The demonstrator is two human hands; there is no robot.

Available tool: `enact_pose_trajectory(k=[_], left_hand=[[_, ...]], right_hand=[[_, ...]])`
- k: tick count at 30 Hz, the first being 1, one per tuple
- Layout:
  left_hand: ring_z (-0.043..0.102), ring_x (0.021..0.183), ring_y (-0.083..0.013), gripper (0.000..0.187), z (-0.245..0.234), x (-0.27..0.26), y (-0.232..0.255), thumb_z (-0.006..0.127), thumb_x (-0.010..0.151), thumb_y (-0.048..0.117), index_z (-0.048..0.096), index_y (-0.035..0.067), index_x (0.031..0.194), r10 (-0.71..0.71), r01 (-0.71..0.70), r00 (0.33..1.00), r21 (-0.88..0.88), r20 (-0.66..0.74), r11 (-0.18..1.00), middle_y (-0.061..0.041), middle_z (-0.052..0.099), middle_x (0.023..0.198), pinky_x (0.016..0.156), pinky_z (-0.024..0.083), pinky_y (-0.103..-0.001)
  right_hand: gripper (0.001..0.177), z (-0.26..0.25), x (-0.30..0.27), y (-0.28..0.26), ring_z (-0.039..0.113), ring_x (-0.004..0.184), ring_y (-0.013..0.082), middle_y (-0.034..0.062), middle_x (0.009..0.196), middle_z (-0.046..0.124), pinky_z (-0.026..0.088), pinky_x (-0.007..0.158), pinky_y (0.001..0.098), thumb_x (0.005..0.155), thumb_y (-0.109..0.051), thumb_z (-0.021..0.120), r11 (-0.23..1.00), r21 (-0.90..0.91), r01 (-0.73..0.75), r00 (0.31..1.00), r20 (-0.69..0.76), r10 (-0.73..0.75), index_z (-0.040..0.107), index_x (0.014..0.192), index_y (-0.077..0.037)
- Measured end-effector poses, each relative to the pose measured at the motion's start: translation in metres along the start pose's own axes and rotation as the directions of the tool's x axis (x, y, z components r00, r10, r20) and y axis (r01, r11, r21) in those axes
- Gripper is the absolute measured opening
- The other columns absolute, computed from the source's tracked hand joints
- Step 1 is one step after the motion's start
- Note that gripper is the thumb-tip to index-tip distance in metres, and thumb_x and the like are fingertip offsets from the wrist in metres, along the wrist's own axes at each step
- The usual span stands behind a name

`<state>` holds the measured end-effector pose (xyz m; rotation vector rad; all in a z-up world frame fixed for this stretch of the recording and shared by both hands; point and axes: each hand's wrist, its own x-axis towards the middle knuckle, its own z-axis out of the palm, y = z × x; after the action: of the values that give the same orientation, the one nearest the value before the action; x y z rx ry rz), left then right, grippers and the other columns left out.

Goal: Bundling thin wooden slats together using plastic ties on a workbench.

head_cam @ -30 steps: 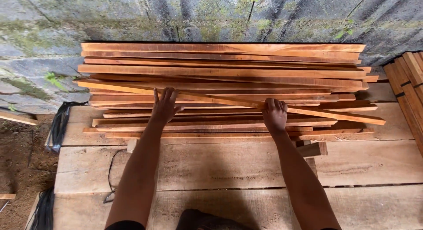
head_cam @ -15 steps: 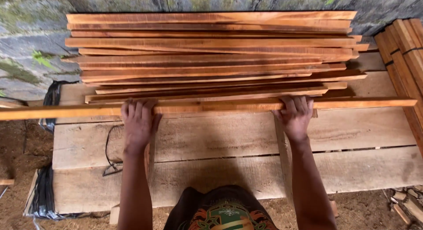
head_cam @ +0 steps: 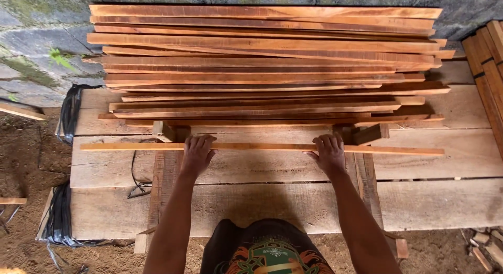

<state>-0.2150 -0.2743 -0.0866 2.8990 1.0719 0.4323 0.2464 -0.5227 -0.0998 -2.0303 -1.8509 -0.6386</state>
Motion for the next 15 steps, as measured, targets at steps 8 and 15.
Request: enact_pose_trajectory(k=[8,15], left_hand=[[0.049,0.139,-0.0273,0.063,-0.041,0.008,0.019,0.064,0.089,0.066,0.057,0.031,0.141,-0.129,0.166,0.973,-0.187,0.193,0.968,0.001,0.051,0.154,0.124,0.019,-0.054],[0.043,0.145,-0.0288,0.077,-0.023,0.008,0.028,0.033,0.102,0.074,0.037,0.024,0.161,-0.256,0.279,0.949,-0.111,0.185,0.954,-0.008,0.045,0.158,0.127,0.014,-0.054]], right_hand=[[0.054,-0.037,0.020,-0.021,0.054,0.137,0.0205,-0.0055,0.120,0.071,0.031,0.124,0.0520,0.076,-0.067,0.075,0.971,0.064,-0.229,0.933,0.298,0.200,0.071,0.116,-0.031],[0.049,-0.045,0.038,-0.025,0.054,0.141,0.0180,-0.0076,0.128,0.073,0.027,0.124,0.0493,0.098,-0.073,0.051,0.943,-0.008,-0.332,0.804,0.521,0.287,0.069,0.127,-0.038]])
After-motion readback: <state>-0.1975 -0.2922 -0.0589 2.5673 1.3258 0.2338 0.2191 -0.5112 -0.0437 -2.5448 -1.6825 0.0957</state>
